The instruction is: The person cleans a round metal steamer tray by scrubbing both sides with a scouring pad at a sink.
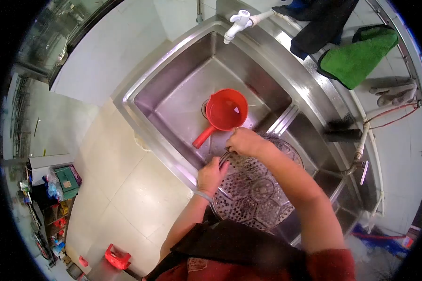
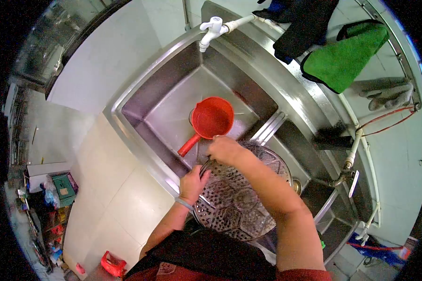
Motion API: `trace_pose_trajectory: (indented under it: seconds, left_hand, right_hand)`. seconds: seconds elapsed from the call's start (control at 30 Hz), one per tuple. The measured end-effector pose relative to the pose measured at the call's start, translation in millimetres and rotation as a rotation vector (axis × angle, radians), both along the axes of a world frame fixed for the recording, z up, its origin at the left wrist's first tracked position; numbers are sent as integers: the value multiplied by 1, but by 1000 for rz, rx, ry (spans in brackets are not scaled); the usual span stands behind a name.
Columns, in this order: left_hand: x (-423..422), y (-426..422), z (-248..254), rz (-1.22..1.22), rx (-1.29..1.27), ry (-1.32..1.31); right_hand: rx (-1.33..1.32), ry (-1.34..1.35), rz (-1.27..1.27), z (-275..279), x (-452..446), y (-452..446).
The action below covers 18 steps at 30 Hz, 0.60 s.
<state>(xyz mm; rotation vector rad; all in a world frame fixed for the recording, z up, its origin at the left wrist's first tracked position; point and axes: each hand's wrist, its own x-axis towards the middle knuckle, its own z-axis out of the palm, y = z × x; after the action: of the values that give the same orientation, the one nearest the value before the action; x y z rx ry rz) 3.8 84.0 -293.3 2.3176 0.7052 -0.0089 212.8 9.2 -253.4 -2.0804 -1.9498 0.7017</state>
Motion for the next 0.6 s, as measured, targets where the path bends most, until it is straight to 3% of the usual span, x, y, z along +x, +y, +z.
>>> trace_pose_trajectory:
  seconds: [0.07,0.13,0.2,0.3,0.4,0.47,0.53,0.6]
  left_hand:
    - [-1,2,0,1,20,-18]
    - [-2,2,-4,-19,51,-10]
    - [-5,0,-5,-27,79,1]
    - [-2,2,-5,8,65,-60]
    - [-5,3,-6,-19,101,-90]
    - [-4,3,-2,-11,59,-109]
    - [-5,4,-5,-35,76,-90]
    - [-5,2,-7,-27,84,-77]
  right_hand:
    - [-45,-9,-1,-7,1,-8]
    - [8,-29,-167,-23,37,-53]
    - [-20,140,-414,0,64,-96]
    - [82,40,-402,-10,56,-98]
    - [-9,25,-300,-22,19,-48]
    - [-47,-84,-74,-21,-10,-14]
    - [-16,38,-147,-15,-6,-19]
    - [-28,-74,-229,-32,27,-57]
